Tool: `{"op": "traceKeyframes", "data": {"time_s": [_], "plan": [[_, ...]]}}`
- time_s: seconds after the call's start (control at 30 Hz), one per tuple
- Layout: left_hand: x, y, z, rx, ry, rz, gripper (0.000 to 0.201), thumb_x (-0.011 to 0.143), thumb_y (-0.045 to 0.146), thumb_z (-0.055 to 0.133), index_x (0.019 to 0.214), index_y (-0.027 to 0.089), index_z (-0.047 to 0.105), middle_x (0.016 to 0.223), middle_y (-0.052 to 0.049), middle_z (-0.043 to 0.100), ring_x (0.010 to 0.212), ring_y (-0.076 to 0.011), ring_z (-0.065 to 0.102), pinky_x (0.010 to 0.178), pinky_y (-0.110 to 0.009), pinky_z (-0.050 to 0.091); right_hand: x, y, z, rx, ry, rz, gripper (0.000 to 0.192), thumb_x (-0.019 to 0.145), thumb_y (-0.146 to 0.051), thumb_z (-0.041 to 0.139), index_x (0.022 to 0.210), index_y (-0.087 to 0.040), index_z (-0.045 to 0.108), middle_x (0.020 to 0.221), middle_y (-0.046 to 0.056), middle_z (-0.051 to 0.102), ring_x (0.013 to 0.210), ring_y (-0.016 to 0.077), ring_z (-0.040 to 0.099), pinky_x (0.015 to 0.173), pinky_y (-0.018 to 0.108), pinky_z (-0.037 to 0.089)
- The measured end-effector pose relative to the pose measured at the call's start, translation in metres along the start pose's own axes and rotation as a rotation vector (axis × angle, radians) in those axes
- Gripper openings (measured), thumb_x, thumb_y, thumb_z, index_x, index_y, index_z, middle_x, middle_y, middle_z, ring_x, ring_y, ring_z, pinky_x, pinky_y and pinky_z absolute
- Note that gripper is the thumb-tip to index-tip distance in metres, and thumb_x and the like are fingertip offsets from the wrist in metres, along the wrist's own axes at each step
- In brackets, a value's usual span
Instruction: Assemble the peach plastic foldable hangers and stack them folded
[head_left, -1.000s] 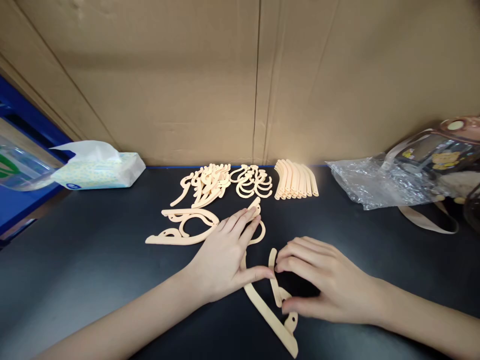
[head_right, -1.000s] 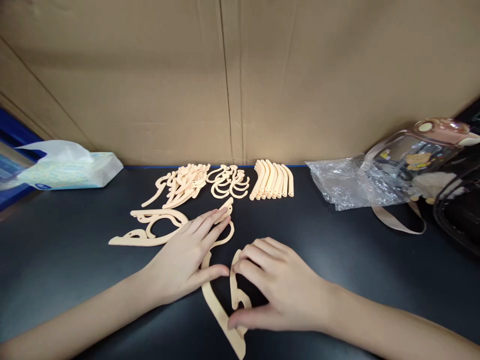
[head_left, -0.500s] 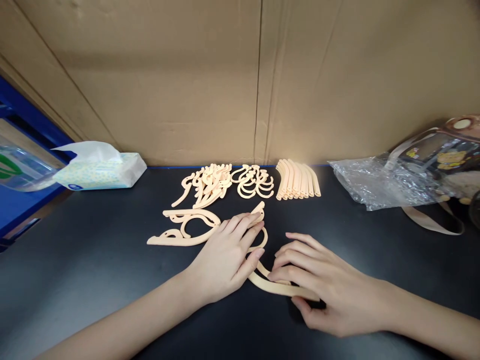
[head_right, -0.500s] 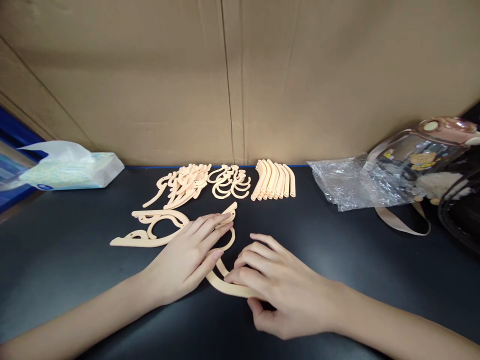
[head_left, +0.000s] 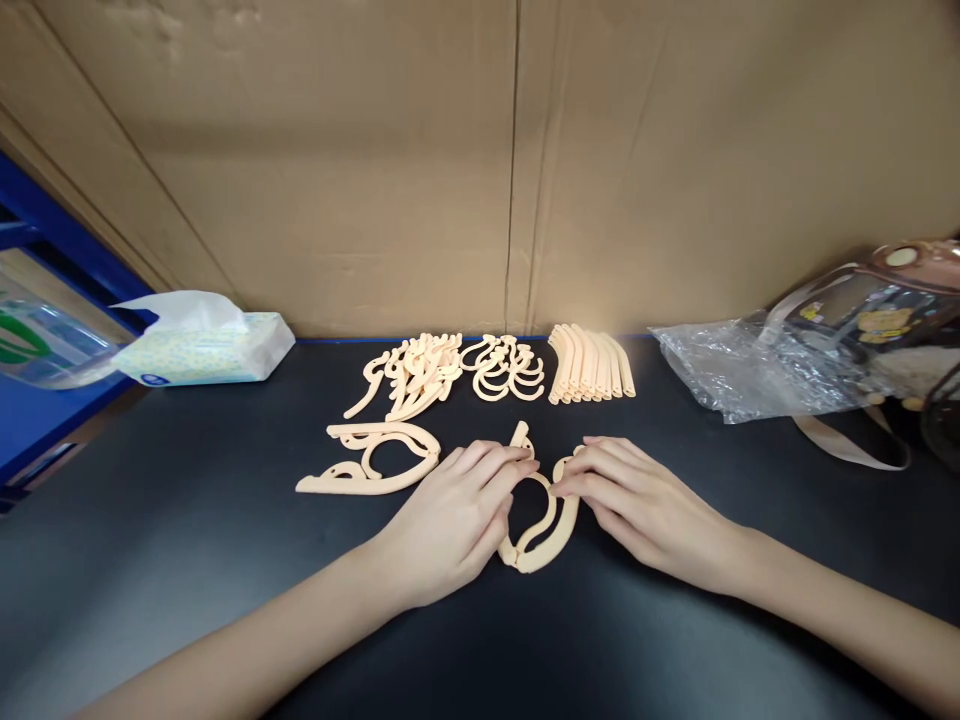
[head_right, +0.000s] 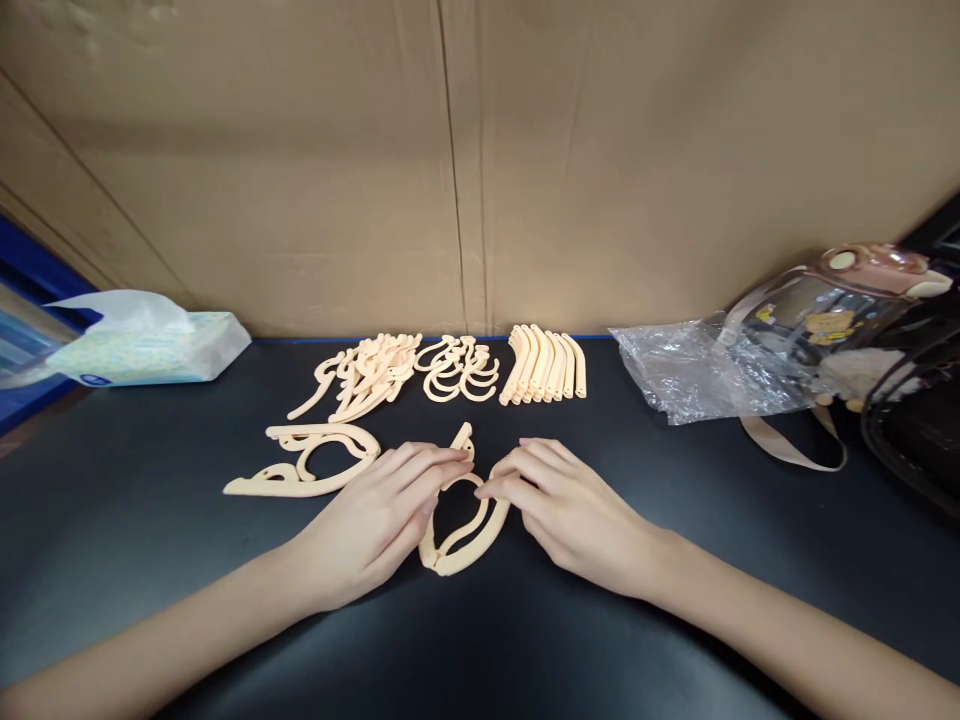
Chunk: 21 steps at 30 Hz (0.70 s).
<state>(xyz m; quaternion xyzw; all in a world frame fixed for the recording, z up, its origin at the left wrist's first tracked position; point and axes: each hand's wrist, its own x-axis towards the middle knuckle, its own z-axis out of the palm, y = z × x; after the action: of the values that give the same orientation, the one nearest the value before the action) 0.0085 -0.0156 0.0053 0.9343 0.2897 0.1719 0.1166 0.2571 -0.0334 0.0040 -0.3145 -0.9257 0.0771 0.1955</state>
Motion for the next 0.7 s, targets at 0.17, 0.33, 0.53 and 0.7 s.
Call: {"op": "traceKeyframes", "data": {"time_s": [0.17,0.33,0.53,0.7], "plan": [[-0.0008,-0.0034,0.0042,0.026,0.028,-0.025,0.052,0.084,-0.003,0.033,0.131,0.018,0.046,0.132,-0.008,0.052,0.112,-0.0215,0.052,0.089,-0.037,0.048,0.0014,0.0036,-0.0016,-0.023,0.074,0.144,0.018,0.095,-0.016,0.043,0.107,-0.018,0.056,0.089,0.004,0.063,0.079,0.0169,0.058,0.074,0.034,0.046],[0.0001,-0.0055,0.0067,0.046,0.074,-0.033,0.051,0.087,-0.002,0.035,0.133,0.020,0.043,0.134,-0.008,0.050,0.118,-0.0224,0.048,0.094,-0.040,0.047,0.0011,0.0026,-0.0024,0.053,0.065,0.145,0.016,0.095,-0.019,0.046,0.107,-0.019,0.056,0.083,0.002,0.065,0.075,0.0151,0.059,0.078,0.034,0.045],[0.0010,-0.0035,0.0047,0.030,0.066,-0.044,0.042,0.092,0.006,0.037,0.131,0.019,0.044,0.135,-0.010,0.048,0.122,-0.0234,0.046,0.096,-0.040,0.047,0.0007,0.0009,-0.0020,0.023,0.073,0.157,0.015,0.095,-0.021,0.048,0.108,-0.019,0.055,0.096,0.005,0.067,0.088,0.0184,0.060,0.084,0.036,0.044],[-0.0003,-0.0008,0.0029,0.031,0.043,-0.014,0.050,0.086,0.007,0.042,0.135,0.018,0.042,0.142,-0.010,0.043,0.133,-0.0254,0.037,0.105,-0.045,0.041,0.0009,0.0007,-0.0027,-0.007,0.009,0.197,0.027,0.096,-0.030,0.047,0.119,-0.018,0.050,0.109,0.009,0.063,0.099,0.0217,0.058,0.089,0.040,0.046]]}}
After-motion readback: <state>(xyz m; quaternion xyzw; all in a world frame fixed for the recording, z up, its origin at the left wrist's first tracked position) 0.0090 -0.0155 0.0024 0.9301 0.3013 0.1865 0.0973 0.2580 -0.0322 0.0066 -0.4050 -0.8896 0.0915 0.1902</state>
